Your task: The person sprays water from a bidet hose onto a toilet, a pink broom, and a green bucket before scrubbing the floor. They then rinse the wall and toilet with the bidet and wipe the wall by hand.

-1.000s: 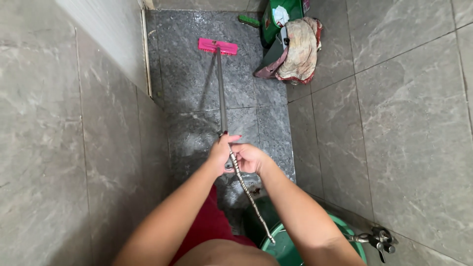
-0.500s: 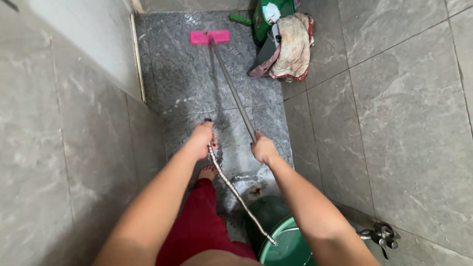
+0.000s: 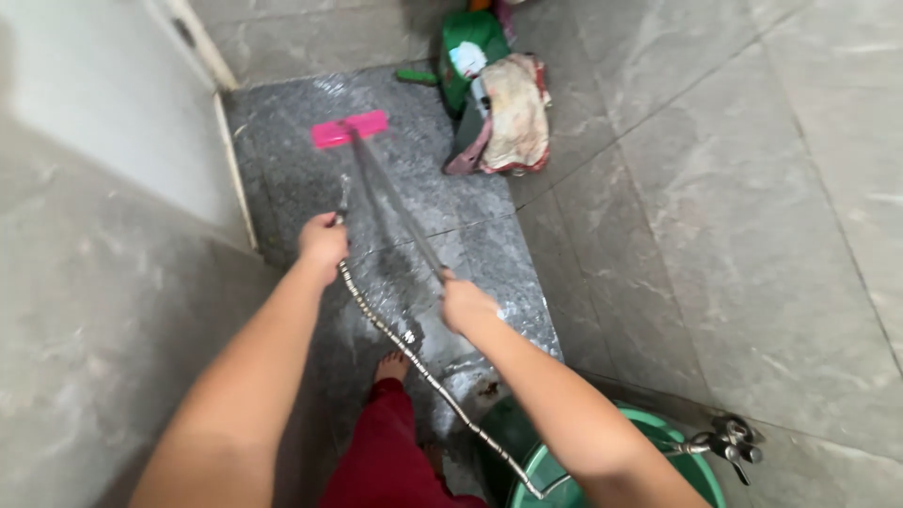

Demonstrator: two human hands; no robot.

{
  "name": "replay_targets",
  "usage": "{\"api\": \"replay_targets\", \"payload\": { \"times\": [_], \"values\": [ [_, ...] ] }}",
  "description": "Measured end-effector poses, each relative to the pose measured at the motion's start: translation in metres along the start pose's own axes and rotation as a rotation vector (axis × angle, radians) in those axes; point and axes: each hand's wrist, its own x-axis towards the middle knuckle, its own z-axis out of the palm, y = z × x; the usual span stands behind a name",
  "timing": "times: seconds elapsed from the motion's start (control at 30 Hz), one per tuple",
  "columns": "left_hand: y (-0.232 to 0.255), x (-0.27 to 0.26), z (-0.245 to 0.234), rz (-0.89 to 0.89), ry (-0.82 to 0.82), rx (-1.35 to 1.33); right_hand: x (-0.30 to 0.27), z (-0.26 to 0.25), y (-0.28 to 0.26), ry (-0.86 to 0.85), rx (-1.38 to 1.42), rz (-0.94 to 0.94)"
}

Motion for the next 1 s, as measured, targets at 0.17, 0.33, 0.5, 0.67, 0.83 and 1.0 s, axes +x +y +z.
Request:
{"api": "replay_targets", "payload": {
  "times": [0.17,0.33,0.5,0.67,0.83,1.0],
  "values": [
    [0.013,0.001,0.003,-0.006,-0.027,0.017,0.035,-0.015,-0.016,0.069,-0.125,-0.142],
    [0.010,0.001,0.011,-0.015,-0.017,0.043,-0.068,-0.061,-0.001,0.019,-0.220,-0.186],
    [-0.006,0.003,0.012,-0.019,-0.028,0.053,-0.107,-0.055,-0.021,-0.128,-0.190,-0.121],
    [-0.010,0.006,0.006,-0.033,-0.022,0.073,-0.023,-0.027,-0.055,-0.045,-0.043,-0.105],
    [-0.001,0.006,-0.005,-0.051,0.000,0.069,0.005,-0.054,-0.045,0.051,-0.254,-0.172],
    [-0.002,-0.002,-0.015,-0.057,0.012,0.032,-0.039,-0.139,0.029,0.056,-0.445,-0.196]
  ]
}}
